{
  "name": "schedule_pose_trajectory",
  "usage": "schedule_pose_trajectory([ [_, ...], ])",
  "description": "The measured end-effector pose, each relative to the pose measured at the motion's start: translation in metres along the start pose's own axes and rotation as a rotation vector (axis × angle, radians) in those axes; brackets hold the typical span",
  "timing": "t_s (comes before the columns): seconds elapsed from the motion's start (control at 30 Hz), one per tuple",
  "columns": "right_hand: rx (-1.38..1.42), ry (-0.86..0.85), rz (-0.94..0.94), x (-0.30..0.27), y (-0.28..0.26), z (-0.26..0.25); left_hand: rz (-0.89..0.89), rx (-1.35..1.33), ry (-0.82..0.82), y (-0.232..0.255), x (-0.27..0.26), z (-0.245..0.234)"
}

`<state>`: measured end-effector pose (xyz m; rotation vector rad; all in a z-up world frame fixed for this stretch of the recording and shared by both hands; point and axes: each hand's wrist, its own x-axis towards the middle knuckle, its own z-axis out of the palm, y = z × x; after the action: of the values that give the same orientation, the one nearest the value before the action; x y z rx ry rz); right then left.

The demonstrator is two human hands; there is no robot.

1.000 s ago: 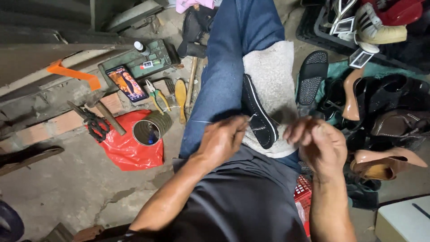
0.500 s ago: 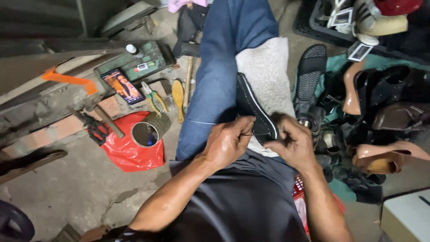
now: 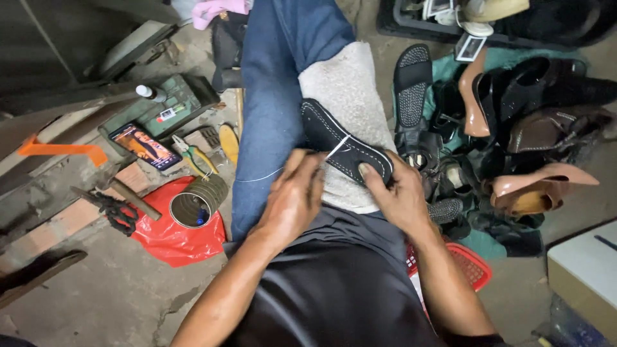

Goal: Hand-stitching a replacement sole onto a shoe using a needle and thread in a repair shop.

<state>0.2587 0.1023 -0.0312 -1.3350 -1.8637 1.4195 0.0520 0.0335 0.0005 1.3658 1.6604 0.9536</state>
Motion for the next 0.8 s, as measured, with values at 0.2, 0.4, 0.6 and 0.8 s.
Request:
schedule_pose_trajectory([
  [0.2, 0.01, 0.025, 0.156, -0.011, 0.024, -0.003, 0.037, -0.004, -0.053, 0.002, -0.007, -0.005],
  [0.4, 0.067, 0.036, 0.21, -0.011, 0.029, -0.005, 0.039, 0.097, -0.061, -0.013, -0.011, 0.007],
  [0.6, 0.078, 0.036, 0.205, -0.008, 0.029, -0.005, 0.046, 0.154, -0.077, -0.02, -0.01, 0.009],
  [0.8, 0.086, 0.036, 0.19, -0.007, 0.029, -0.006, 0.041, 0.1, -0.105, -0.022, -0.011, 0.01],
])
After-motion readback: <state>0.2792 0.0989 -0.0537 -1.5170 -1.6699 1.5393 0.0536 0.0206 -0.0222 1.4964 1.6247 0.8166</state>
